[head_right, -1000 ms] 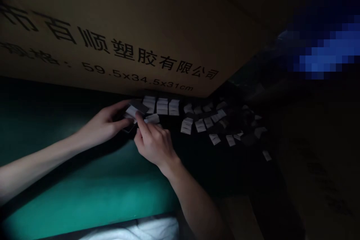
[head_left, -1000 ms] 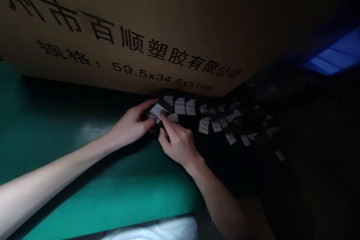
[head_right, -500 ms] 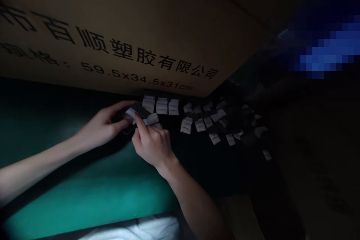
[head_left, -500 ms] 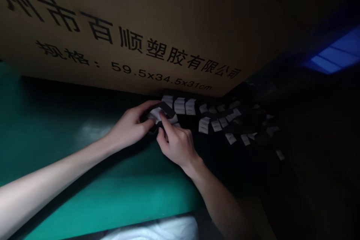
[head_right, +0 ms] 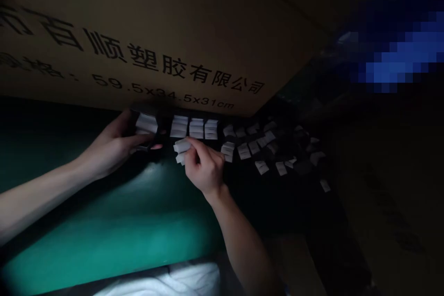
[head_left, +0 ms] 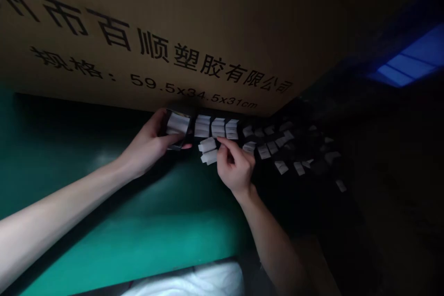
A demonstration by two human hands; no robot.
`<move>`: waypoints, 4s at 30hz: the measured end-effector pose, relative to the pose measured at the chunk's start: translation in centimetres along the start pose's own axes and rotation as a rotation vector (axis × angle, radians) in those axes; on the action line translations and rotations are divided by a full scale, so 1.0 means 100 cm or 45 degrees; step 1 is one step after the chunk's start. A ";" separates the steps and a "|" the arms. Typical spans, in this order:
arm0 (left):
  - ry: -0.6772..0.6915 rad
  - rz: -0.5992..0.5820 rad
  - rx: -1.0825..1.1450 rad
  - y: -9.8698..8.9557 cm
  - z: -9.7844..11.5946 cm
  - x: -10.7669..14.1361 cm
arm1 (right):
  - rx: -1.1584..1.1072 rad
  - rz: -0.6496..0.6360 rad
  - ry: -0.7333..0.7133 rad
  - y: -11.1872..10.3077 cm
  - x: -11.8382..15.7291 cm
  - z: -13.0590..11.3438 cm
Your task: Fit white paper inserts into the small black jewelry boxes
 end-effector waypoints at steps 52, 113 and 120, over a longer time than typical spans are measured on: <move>-0.337 -0.087 0.408 0.005 0.002 -0.002 | -0.271 -0.753 -0.125 -0.002 -0.003 0.010; -0.609 -0.499 0.287 0.002 -0.012 0.004 | -0.252 -0.333 -0.258 -0.007 -0.001 -0.015; -0.619 -0.484 0.362 0.003 -0.010 0.006 | -0.421 -0.292 -0.133 -0.010 -0.003 -0.017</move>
Point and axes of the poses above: each hand's wrist, its own x-axis away from the middle knuckle, its own y-axis out of the palm, z = x × y, the point moved 2 cm from there along -x, towards the middle knuckle, and after that the axes turned 3 degrees about x, right-handed, at the moved point
